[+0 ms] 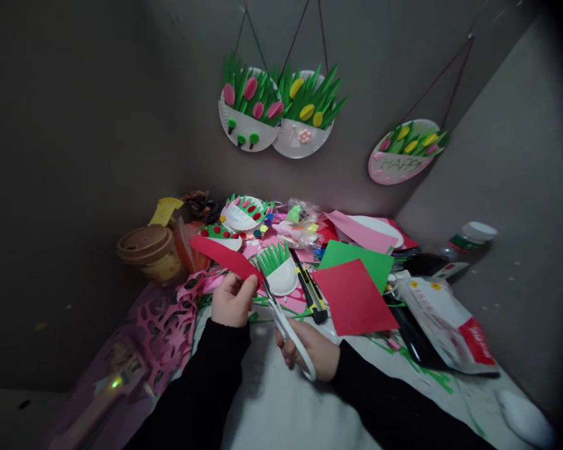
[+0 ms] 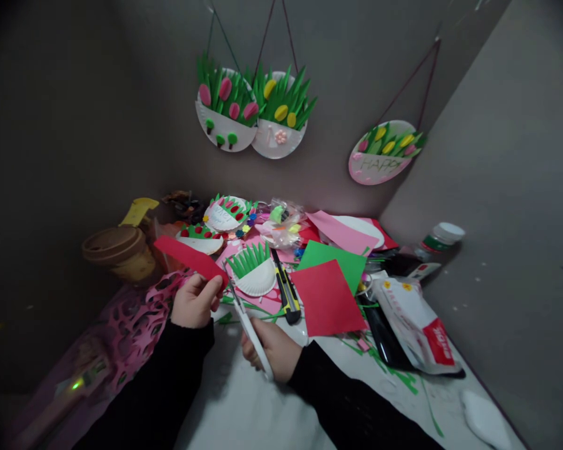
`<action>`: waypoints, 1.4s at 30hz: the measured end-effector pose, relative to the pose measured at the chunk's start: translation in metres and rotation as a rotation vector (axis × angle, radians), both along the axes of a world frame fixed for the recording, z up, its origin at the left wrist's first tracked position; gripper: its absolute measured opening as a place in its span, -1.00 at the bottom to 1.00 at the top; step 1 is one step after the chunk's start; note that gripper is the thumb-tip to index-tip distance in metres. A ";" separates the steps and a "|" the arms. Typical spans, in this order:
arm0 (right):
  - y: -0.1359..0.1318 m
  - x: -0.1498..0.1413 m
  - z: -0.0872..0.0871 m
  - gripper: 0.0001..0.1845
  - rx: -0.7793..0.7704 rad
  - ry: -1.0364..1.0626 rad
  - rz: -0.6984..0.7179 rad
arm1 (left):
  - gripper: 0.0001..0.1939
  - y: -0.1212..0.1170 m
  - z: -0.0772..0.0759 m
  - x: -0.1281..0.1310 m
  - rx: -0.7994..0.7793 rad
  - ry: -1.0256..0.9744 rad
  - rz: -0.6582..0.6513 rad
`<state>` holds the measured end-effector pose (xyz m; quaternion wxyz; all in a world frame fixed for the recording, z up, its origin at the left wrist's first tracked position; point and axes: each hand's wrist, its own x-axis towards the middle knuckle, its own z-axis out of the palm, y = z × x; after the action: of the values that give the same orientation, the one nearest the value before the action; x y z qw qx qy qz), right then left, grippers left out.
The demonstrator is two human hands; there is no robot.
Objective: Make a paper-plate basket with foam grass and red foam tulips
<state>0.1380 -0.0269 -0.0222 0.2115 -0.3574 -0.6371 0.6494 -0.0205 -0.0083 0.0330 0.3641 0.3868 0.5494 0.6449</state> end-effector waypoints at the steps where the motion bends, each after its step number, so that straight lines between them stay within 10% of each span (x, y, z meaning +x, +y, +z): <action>1: 0.000 0.000 -0.001 -0.82 -0.011 0.002 -0.004 | -0.78 0.000 0.000 0.000 0.003 0.000 -0.004; 42: 0.003 0.004 0.000 -0.84 -0.038 -0.074 0.007 | -0.81 0.003 0.002 -0.005 0.029 -0.079 -0.017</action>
<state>0.1418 -0.0237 -0.0223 0.1786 -0.3829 -0.6332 0.6485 -0.0254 -0.0055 0.0350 0.3853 0.3711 0.5218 0.6645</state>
